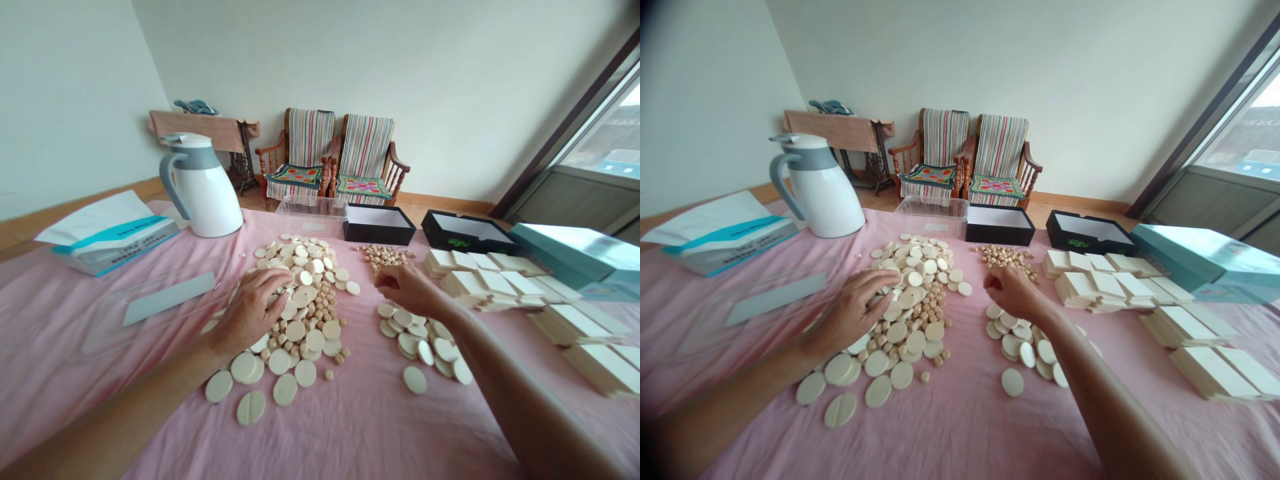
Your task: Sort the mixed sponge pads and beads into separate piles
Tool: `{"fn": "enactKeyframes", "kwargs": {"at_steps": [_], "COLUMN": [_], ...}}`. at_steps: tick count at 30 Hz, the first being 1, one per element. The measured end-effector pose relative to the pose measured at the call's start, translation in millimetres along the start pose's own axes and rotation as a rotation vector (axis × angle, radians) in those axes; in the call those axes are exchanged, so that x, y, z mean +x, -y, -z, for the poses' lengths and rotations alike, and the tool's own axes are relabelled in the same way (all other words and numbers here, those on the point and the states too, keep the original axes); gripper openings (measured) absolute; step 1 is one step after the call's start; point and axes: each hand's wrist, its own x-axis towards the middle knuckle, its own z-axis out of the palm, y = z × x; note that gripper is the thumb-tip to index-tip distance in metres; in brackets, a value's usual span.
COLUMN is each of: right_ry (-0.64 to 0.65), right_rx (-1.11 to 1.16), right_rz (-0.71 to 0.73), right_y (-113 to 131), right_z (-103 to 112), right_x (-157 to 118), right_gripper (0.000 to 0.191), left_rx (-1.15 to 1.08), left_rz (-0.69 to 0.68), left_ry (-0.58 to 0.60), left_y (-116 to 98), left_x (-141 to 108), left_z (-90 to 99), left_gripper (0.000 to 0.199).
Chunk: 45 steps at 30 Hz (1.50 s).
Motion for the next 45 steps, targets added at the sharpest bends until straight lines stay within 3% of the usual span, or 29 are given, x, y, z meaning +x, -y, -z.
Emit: {"fn": "enactKeyframes", "kwargs": {"at_steps": [2, 4, 8, 11, 15, 22, 26, 29, 37, 45], "right_ry": [0.175, 0.239, 0.207, 0.141, 0.054, -0.318, -0.492, -0.43, -0.03, -0.059], "right_rx": [0.093, 0.129, 0.075, 0.024, -0.044, -0.213, -0.125, -0.028, 0.172, 0.053], "right_rz": [0.079, 0.135, 0.168, 0.174, 0.097, -0.234, -0.328, -0.2, 0.244, 0.26], "right_y": [17.4, 34.5, 59.4, 62.1, 38.2, -35.8, -46.1, -30.4, 34.4, 56.3], "right_z": [-6.8, -16.3, -37.7, -47.1, -40.4, -8.7, -1.5, -5.6, -51.1, -69.2], "right_x": [-4.5, -9.0, -15.9, -15.8, -6.0, 10.3, 11.5, 11.1, -0.8, -5.9], "right_gripper": [0.013, 0.018, 0.02, 0.018, 0.011, 0.004, 0.011, 0.008, 0.02, 0.019], "left_rx": [0.009, 0.014, 0.016, 0.014, 0.015, 0.012, 0.016, 0.016, 0.016, 0.001], "left_rz": [-0.001, -0.003, -0.008, -0.011, -0.012, -0.016, -0.016, -0.015, -0.011, -0.013], "left_ry": [0.009, 0.01, 0.008, 0.009, 0.008, 0.01, 0.015, 0.017, 0.021, 0.008], "left_y": [-0.5, -0.7, -1.0, -1.4, -1.9, -1.6, -1.3, -1.2, -2.0, -2.5], "left_x": [0.0, -0.3, -1.1, -0.9, -0.4, -1.2, -0.4, 0.1, -0.1, -0.1], "left_z": [0.6, 1.0, 1.3, 1.3, 1.7, 2.1, 0.8, -0.1, 1.1, 0.7], "left_gripper": [0.022, 0.022, 0.023, 0.023, 0.023, 0.024, 0.024, 0.024, 0.026, 0.026]}}
